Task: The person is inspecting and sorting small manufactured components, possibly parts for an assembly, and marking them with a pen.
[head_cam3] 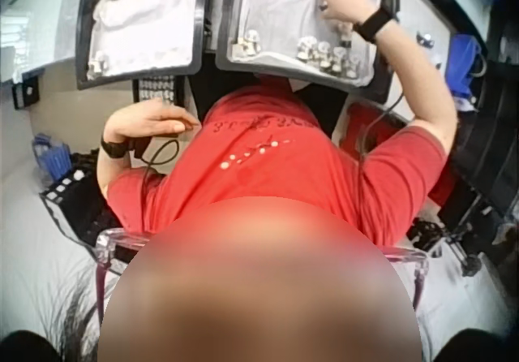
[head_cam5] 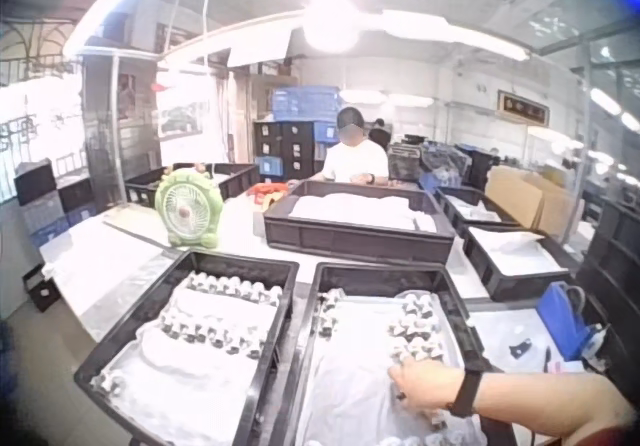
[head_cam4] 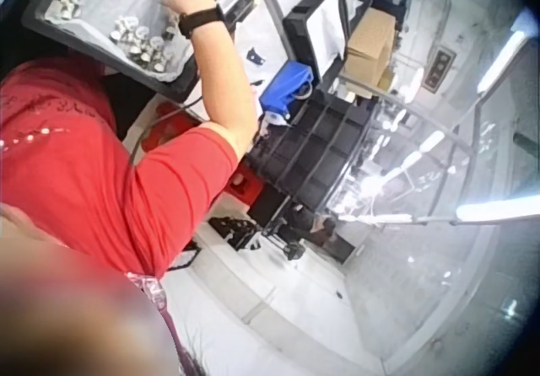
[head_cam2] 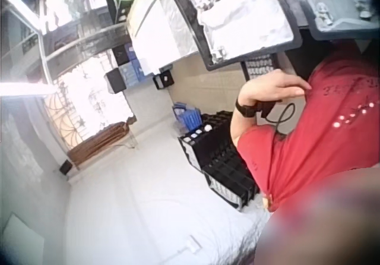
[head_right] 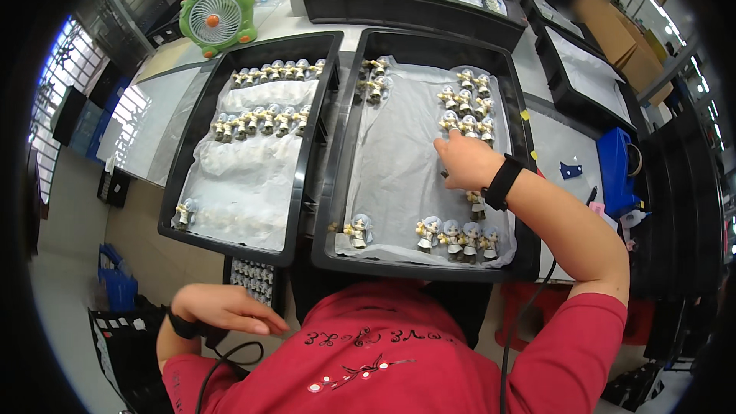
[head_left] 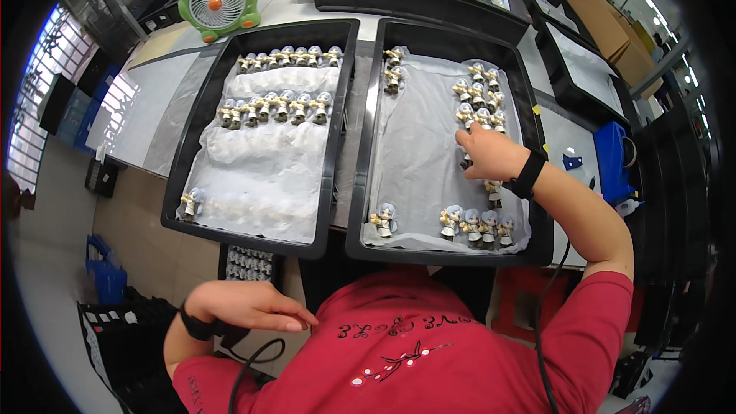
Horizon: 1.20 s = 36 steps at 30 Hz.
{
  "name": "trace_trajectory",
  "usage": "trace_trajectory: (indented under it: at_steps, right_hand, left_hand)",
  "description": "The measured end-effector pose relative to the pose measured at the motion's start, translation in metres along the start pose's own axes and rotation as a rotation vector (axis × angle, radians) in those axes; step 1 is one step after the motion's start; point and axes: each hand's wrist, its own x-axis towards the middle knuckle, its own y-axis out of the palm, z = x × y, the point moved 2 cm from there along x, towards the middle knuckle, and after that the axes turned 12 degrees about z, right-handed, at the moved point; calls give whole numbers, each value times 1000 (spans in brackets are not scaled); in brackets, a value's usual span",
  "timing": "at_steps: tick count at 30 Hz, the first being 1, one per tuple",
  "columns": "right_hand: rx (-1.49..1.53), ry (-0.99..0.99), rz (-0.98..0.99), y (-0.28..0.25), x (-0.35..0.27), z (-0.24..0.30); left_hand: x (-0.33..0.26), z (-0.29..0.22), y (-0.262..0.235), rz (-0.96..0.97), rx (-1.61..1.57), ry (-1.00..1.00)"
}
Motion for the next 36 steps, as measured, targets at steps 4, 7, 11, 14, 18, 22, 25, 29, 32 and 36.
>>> trace_trajectory:
  at_steps: [4, 7, 11, 14, 18, 22, 25, 29, 32, 36]
  right_hand:
    - [-28, -12, -11, 10, 14, -19]
    - [172, -134, -113, -11, 7, -6]
    - [480, -569, -496, -65, -28, 64]
    - [548, -795, -752, -72, -38, 86]
    - [466, -833, -916, -58, -23, 86]
    - [452, -823, -975, -47, -13, 81]
    - [486, -737, -983, -45, -9, 78]
    - [561, -733, -973, -41, -2, 74]
    - [602, -733, -945, -39, -1, 75]
    - [635, -738, -917, -37, 0, 77]
  left_hand:
    - [-27, -62, -38, -285, 117, 274]
    - [-16, -89, -60, -633, 21, 352]
    - [21, -87, -101, -831, -286, 616]
    - [53, -85, -127, -804, -402, 741]
    - [73, -89, -133, -667, -403, 863]
    - [80, -85, -137, -662, -402, 868]
    - [83, -80, -143, -669, -414, 870]
    - [89, -73, -146, -695, -458, 849]
    - [89, -69, -147, -686, -450, 847]
    - [90, -65, -144, -666, -494, 841]
